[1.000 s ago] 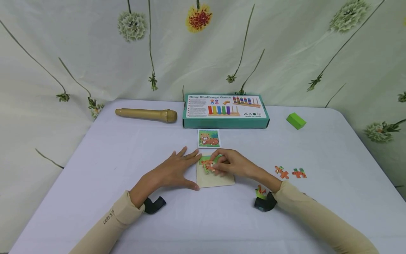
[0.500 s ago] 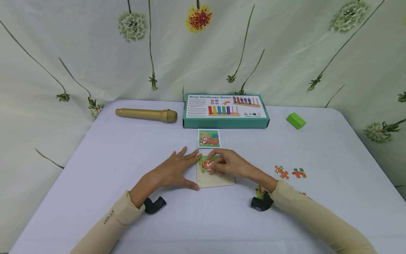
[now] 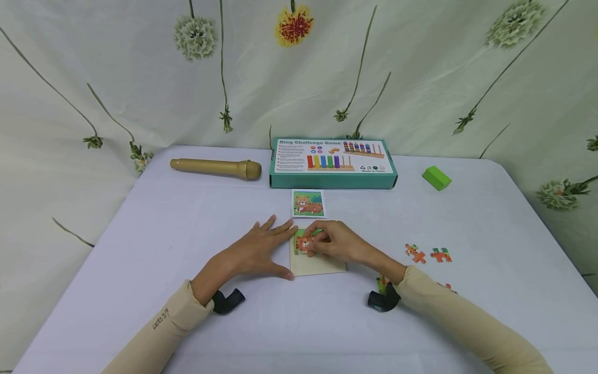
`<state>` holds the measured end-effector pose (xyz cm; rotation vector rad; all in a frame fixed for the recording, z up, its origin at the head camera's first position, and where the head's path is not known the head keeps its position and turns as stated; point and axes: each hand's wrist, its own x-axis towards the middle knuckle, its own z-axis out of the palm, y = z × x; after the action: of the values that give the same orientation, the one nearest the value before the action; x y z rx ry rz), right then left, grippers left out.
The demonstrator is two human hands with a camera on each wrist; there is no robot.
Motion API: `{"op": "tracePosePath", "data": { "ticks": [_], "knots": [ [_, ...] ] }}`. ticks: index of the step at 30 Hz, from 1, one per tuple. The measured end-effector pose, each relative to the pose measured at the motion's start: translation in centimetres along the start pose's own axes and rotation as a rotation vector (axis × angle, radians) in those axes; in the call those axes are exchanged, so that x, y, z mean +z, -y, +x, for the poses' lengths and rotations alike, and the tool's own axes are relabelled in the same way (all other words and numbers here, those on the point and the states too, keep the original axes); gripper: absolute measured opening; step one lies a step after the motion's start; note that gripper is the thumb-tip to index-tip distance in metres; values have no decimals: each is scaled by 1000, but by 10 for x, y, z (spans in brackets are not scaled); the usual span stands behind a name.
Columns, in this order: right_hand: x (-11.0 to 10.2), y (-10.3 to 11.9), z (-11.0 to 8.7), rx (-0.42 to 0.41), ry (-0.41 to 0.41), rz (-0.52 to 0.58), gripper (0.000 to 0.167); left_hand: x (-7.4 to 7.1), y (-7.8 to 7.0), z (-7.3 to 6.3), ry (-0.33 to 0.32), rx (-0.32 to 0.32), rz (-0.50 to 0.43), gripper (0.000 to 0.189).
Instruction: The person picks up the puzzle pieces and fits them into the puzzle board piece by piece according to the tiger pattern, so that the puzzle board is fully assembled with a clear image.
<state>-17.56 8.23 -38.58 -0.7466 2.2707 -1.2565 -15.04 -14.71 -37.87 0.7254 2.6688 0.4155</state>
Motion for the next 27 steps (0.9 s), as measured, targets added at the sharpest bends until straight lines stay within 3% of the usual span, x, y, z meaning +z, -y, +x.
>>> {"op": "tracePosePath", "data": {
  "ticks": [10,27],
  "knots": [
    [1,-1,0,-84,-37,-193,16,-1,0,-1,1,4,-10,106],
    [2,1,-1,-102,-44,-308,15,-1,1,0,-9,10,-4,105]
  ]
}}
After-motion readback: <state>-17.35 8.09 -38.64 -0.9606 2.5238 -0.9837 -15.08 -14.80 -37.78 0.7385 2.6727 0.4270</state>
